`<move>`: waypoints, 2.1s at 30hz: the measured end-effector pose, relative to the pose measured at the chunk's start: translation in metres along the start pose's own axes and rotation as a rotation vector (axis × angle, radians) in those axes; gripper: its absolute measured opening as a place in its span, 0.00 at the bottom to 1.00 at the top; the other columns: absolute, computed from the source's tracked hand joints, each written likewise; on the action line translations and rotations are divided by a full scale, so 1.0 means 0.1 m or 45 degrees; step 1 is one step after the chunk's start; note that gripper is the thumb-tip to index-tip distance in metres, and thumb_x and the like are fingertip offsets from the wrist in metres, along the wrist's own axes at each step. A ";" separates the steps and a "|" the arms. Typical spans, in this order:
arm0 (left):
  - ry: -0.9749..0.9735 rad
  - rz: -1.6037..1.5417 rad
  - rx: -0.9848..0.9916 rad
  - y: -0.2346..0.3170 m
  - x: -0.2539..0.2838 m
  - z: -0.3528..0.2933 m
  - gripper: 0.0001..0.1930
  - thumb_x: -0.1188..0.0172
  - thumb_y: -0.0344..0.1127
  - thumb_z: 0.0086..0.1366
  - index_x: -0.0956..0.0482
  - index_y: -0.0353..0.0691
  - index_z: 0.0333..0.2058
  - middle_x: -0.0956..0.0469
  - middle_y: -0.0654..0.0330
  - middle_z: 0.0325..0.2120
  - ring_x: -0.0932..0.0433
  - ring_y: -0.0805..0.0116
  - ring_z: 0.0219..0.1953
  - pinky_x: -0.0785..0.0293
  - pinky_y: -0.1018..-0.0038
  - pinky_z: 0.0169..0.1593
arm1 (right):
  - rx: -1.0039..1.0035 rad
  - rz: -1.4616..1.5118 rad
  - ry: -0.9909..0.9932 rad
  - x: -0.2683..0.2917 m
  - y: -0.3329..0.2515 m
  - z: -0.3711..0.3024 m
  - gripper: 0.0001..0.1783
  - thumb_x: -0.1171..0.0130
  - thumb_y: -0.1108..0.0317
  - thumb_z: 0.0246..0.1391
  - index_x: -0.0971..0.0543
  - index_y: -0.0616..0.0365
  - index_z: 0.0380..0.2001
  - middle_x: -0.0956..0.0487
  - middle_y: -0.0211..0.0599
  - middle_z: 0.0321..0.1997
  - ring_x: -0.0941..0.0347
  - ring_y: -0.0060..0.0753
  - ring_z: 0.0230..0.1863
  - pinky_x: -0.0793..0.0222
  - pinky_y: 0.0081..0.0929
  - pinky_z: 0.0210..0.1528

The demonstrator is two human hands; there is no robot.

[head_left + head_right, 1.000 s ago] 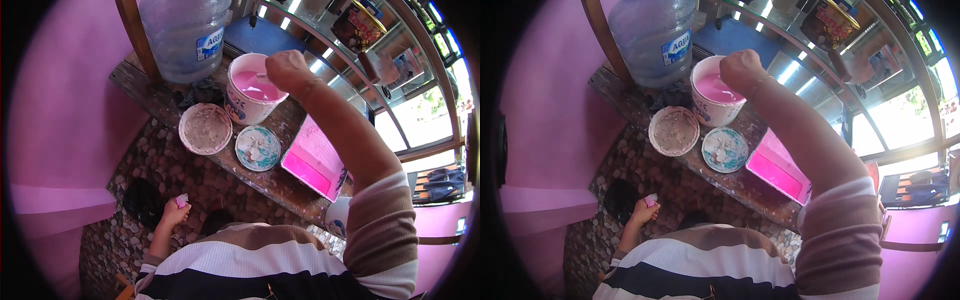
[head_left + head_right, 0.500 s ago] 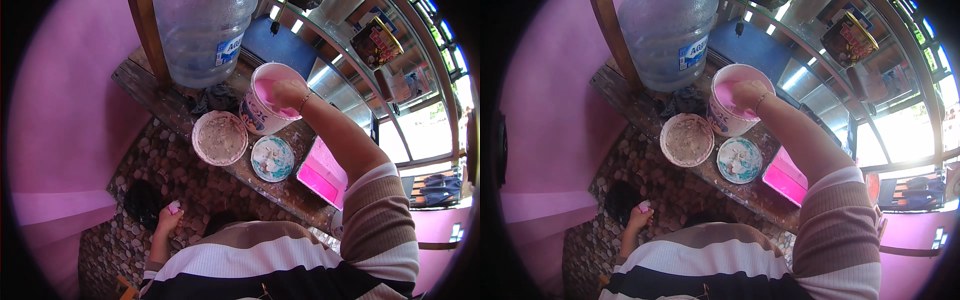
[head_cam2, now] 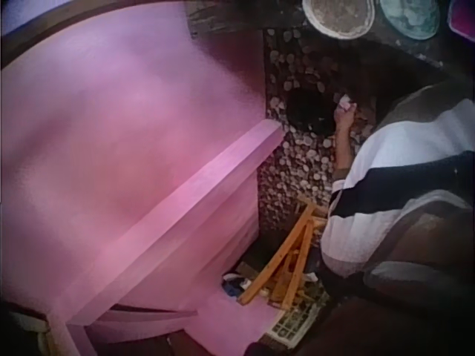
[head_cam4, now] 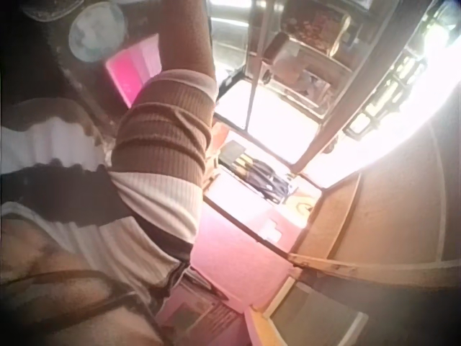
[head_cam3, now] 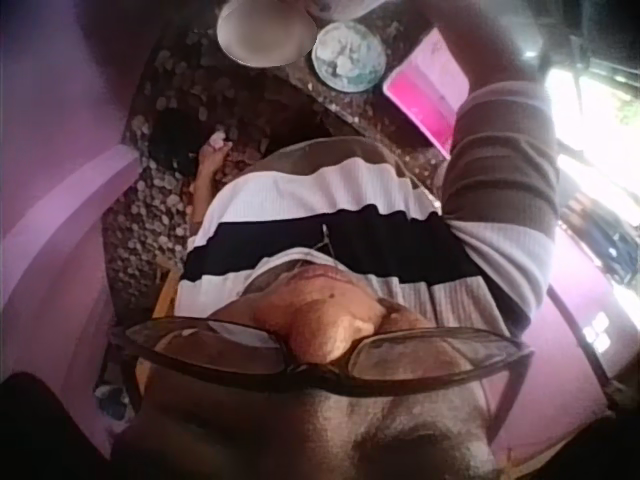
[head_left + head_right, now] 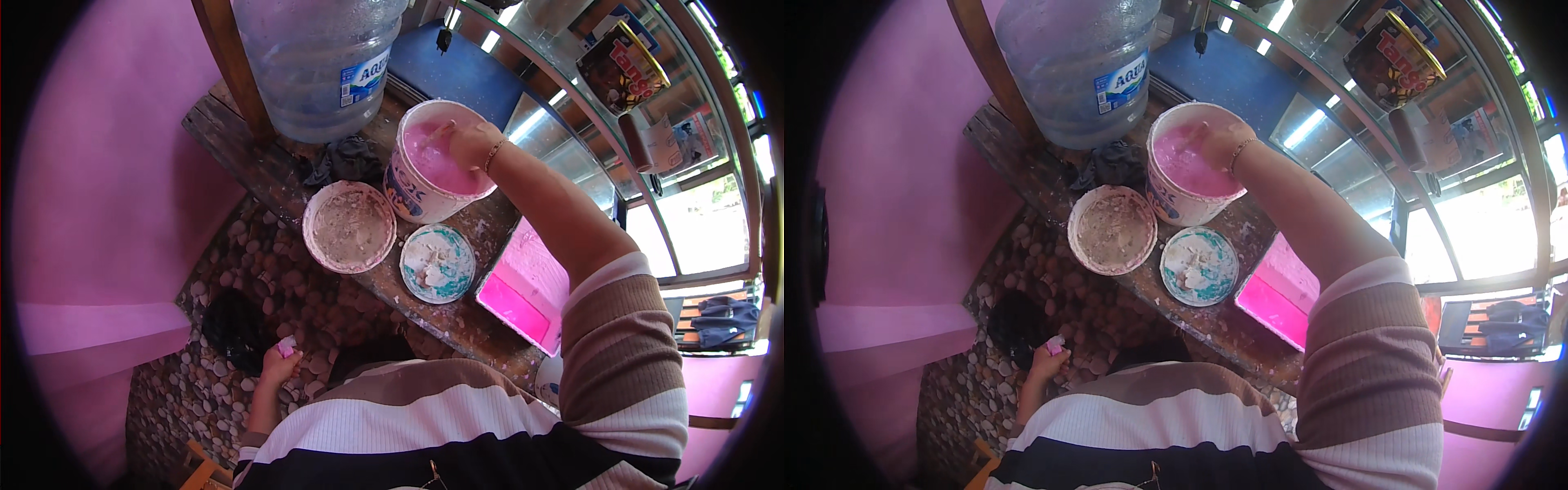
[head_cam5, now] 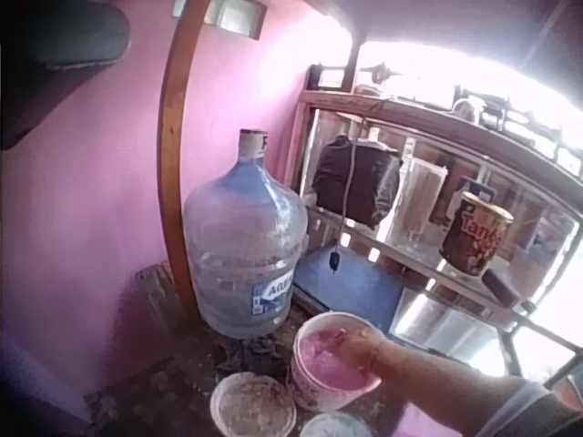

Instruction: The person mixes pink paint in a bucket using a brush and a scraper, adds white powder from a bag, and stirs the mixture thoroughly. The person also handles a small bag containing pink powder and picks up a separate bucket containing two fish-shaped objects.

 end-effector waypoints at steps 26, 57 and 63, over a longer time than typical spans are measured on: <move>0.004 0.068 0.024 0.64 0.95 0.86 0.09 0.36 0.34 0.58 0.25 0.36 0.33 0.24 0.61 0.20 0.25 0.72 0.16 0.25 0.75 0.19 | 0.070 0.093 -0.118 0.25 -0.38 -0.24 0.10 0.44 0.67 0.45 0.15 0.54 0.28 0.17 0.44 0.37 0.20 0.42 0.42 0.27 0.39 0.42; -0.126 0.060 0.026 0.90 1.06 1.17 0.10 0.36 0.35 0.58 0.24 0.35 0.33 0.23 0.60 0.21 0.23 0.70 0.18 0.23 0.73 0.21 | -0.039 0.324 -0.606 0.87 -0.06 -0.39 0.14 0.44 0.69 0.52 0.19 0.54 0.43 0.20 0.44 0.31 0.24 0.43 0.29 0.28 0.36 0.33; -0.170 0.112 0.014 1.06 0.98 1.27 0.10 0.36 0.34 0.58 0.24 0.35 0.34 0.24 0.60 0.21 0.23 0.70 0.18 0.23 0.74 0.21 | -0.041 0.083 -0.177 0.61 -0.04 -0.34 0.11 0.42 0.66 0.48 0.17 0.56 0.34 0.19 0.45 0.34 0.22 0.47 0.39 0.28 0.35 0.41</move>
Point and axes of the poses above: each hand's wrist, its own z-axis towards the middle knuckle, its own x-axis out of the back of the hand, y = z × x, the point moved 1 cm from there along z, towards the middle knuckle
